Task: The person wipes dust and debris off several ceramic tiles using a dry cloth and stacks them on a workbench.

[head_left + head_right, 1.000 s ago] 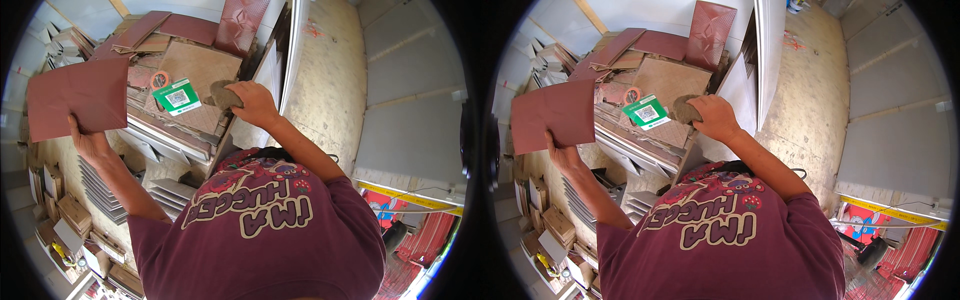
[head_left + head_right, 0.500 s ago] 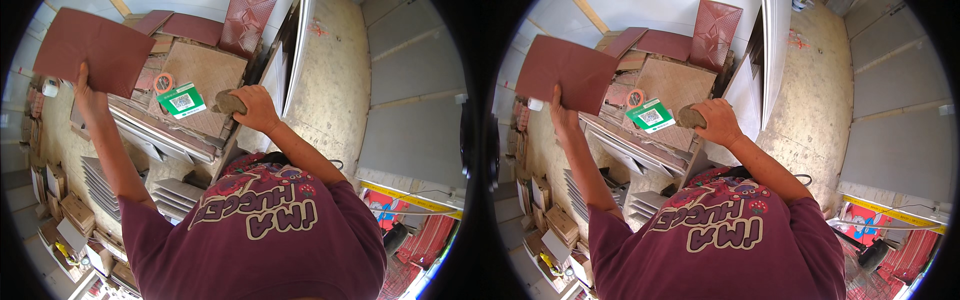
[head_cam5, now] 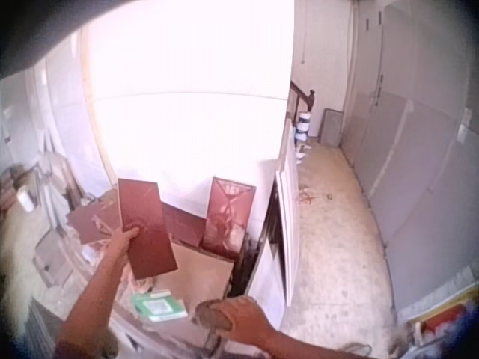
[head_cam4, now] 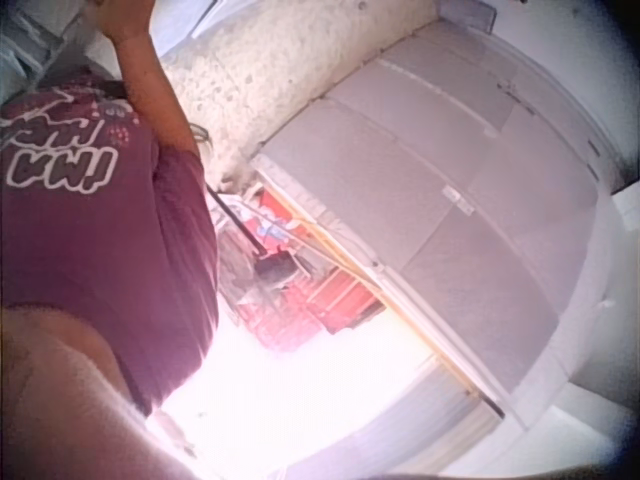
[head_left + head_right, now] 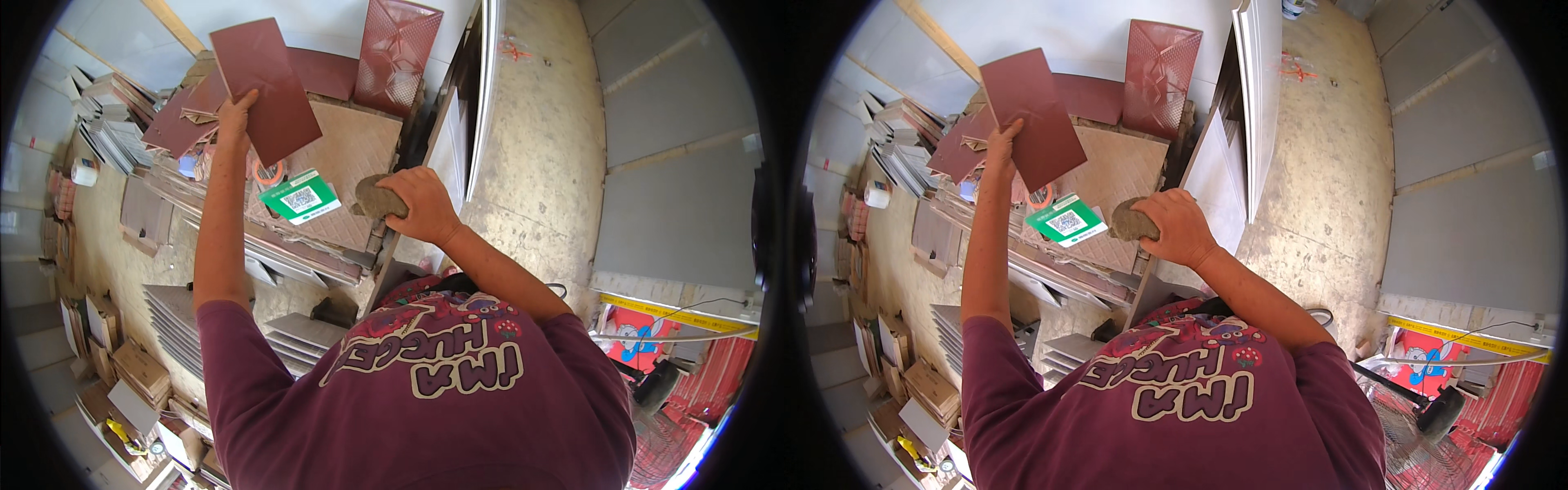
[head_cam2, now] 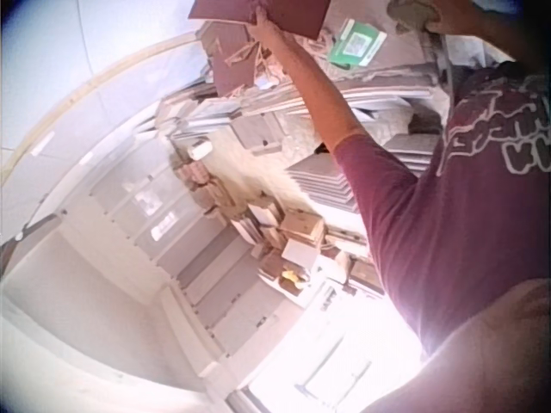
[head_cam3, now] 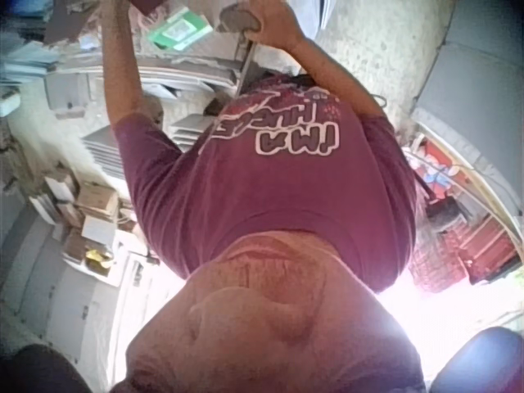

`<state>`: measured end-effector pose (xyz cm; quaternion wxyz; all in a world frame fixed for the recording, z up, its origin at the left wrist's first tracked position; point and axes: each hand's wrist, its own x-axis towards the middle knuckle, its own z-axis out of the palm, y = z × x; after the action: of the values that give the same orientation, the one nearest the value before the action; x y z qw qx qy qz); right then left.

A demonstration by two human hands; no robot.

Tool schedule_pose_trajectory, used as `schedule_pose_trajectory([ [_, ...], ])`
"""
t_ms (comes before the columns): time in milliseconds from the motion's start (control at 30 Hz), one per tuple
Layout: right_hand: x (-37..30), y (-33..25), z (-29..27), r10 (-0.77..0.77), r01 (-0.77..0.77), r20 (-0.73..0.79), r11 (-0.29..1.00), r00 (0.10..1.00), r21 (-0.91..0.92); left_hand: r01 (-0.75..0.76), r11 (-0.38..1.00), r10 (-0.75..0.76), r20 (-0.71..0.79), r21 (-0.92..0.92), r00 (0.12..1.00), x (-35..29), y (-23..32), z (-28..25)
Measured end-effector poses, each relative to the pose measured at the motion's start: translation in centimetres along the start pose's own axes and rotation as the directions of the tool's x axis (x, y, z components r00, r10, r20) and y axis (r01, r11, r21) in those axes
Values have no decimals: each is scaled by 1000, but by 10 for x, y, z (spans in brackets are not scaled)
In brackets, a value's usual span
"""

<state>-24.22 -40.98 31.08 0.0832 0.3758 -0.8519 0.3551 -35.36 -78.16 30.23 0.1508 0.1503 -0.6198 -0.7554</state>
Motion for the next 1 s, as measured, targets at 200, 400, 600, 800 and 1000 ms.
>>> schedule_pose_trajectory([
  [200, 0, 2, 2, 20, -19, -7, 999, 1000, 41, 242, 970, -245, 133, 36, 960, 24, -37, 15],
  [400, 1, 3, 3, 41, -42, 14, 998, 999, 48, 340, 939, -344, 135, 52, 929, 42, -64, 23],
  [600, 1, 3, 3, 65, -65, 18, 996, 998, 55, 422, 906, -421, 174, 36, 890, 56, -79, 15],
  [800, 1, 3, 2, 76, -77, 29, 995, 997, 55, 461, 886, -462, 171, 45, 870, 62, -88, 14],
  [1000, 3, 2, 0, 72, -73, 37, 997, 997, 39, 525, 851, -523, 156, 36, 838, 69, -95, 5],
])
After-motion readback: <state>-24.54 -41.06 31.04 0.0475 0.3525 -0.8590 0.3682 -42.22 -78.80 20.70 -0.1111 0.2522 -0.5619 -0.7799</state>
